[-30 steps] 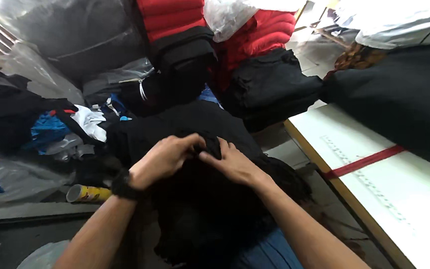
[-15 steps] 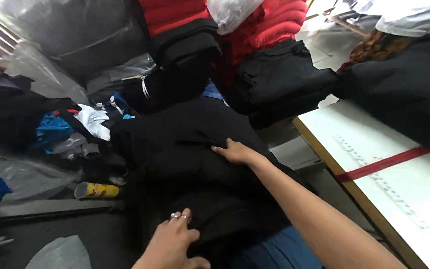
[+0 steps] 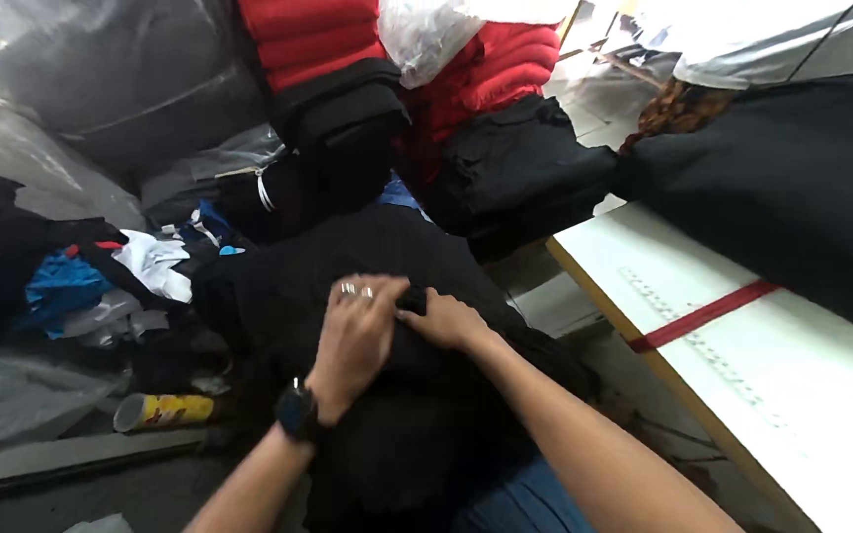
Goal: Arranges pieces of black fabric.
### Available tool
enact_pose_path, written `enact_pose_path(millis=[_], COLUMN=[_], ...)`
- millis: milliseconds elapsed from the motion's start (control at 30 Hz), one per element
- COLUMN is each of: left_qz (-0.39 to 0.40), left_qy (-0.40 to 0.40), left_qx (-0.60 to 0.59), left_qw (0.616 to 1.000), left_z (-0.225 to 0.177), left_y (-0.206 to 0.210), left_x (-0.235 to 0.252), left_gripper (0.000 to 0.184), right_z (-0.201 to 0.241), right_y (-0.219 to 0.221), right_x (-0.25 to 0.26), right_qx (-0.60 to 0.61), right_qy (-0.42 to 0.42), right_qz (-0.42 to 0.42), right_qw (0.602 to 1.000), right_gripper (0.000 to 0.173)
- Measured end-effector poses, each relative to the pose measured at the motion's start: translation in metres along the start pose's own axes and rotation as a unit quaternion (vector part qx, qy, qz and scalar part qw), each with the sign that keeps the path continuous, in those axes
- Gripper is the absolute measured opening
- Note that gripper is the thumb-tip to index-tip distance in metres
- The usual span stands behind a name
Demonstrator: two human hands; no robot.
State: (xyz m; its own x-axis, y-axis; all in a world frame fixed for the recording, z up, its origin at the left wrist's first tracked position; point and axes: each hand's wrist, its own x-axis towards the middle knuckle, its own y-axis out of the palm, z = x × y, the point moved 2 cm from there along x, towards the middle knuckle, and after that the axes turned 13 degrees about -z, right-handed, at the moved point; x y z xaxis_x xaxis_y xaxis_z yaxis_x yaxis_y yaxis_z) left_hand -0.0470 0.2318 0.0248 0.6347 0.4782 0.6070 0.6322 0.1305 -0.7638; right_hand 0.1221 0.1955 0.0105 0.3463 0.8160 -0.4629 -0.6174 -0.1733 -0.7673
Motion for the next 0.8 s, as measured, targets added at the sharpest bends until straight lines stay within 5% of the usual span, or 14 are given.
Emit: enact_pose_path(millis=[67,167,233,300,367,467,567,733,800], left_qz=[0.067,0.250,0.335,0.385,0.373,0.296,0.208,-0.021,0.033], left_qy=[-0.012,-0.064,-0.093,-0.098,-0.108,-0.078,-0.070,-0.011,-0.027], left_qx=[-0.054,-0.009,0.009,-0.031,-0.065,-0.115,-0.114,0.023,-0.072], left_qw=[0.996,0.966,0.938,0.917,0.919,0.945,0.969,0.999,0.996], left_z=[-0.044,-0.066,-0.061,-0.055,-0.040,-0.006,0.030,0.007,-0.021], left_y=[-0.013,-0.031,-0.054,-0.077,-0.094,-0.099,-0.057,-0.007,-0.019], left_x=[-0.052,-0.131,-0.148,-0.140,-0.101,-0.020,0.031,0.008,-0.035], left_gripper=[0.035,0.065,0.073,0.059,0.017,0.030,0.041,0.033,0.030], right_z=[-0.005,-0.005,-0.004,-0.006,-0.007,-0.005,0.012,-0.004,-0.009], right_y=[0.001,0.002,0.002,0.006,0.005,-0.002,-0.009,0.000,-0.003], right_x=[0.015,0.027,0.024,0.013,0.003,-0.018,-0.040,0.014,0.033], right_qx=[0.018,0.023,0.016,0.012,0.021,0.064,0.014,0.013,0.039], right_qy=[0.011,0.011,0.000,-0.028,-0.080,-0.131,-0.122,-0.033,-0.042], right_qz=[0.025,0.046,0.039,0.022,0.023,0.065,0.025,-0.004,0.027], right_qw=[0.999,0.999,0.999,0.999,0.996,0.987,0.992,0.999,0.998], right_gripper=[0.086,0.088,0.088,0.091,0.103,0.128,0.137,0.079,0.071])
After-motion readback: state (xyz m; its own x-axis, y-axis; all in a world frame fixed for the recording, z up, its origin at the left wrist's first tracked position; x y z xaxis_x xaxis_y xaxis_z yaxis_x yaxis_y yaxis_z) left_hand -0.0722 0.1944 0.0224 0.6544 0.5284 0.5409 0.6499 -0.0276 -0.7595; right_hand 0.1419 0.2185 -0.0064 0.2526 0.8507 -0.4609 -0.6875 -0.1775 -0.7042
